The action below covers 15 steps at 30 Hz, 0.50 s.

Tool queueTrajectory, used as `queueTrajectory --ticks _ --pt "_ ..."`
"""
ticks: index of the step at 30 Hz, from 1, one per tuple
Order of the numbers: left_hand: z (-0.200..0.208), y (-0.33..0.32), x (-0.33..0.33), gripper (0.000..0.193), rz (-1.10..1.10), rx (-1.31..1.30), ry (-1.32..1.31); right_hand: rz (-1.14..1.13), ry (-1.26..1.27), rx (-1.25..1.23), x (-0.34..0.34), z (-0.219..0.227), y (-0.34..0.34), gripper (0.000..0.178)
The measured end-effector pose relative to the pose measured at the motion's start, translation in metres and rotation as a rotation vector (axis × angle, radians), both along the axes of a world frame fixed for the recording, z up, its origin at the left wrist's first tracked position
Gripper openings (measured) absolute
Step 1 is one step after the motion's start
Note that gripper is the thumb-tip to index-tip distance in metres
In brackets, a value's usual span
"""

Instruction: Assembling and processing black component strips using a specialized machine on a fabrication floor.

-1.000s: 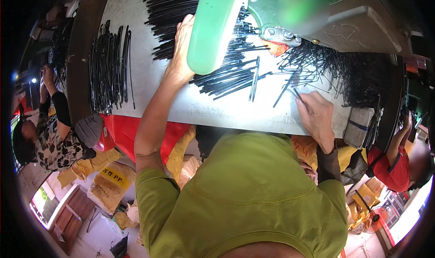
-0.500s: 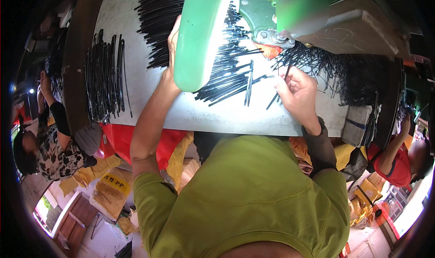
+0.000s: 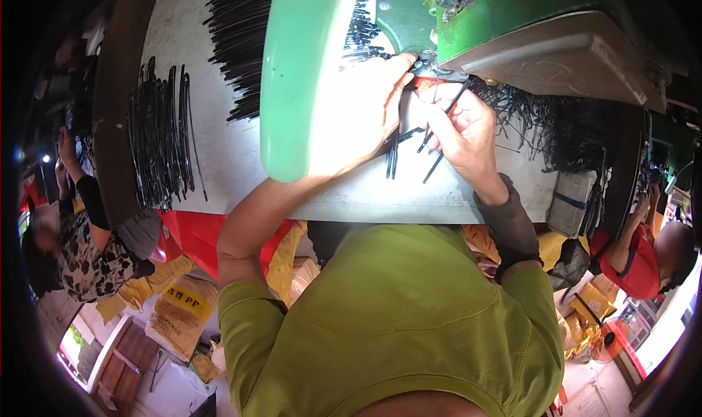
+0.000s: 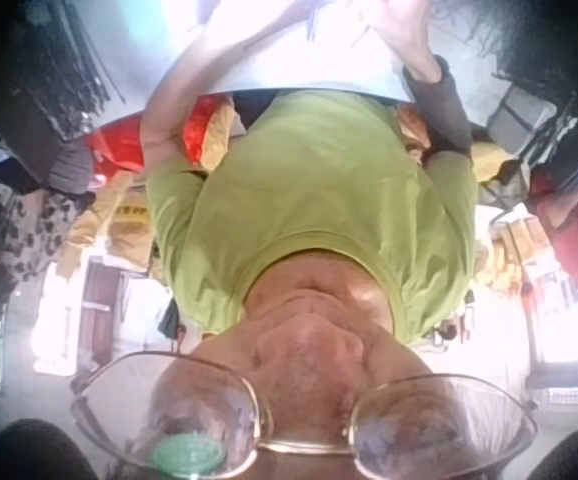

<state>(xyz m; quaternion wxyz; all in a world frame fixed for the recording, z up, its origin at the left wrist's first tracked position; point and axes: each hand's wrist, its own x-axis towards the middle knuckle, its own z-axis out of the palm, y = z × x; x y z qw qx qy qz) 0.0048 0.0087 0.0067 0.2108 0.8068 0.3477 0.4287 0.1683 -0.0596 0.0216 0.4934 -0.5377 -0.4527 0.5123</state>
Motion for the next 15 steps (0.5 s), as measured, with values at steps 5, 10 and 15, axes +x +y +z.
queueTrajectory --ticks 5,10,15 --pt "0.0 -0.001 0.009 0.016 -0.012 0.021 -0.081 0.007 -0.011 -0.021 0.004 -0.001 0.003 0.014" --pt "0.006 -0.002 0.01 0.019 -0.005 -0.019 0.011 0.012 -0.008 -0.038 0.005 0.001 0.004 0.014" --pt "0.004 -0.007 0.005 0.021 0.015 0.012 0.08 0.024 0.073 -0.086 0.003 0.004 0.003 0.013"
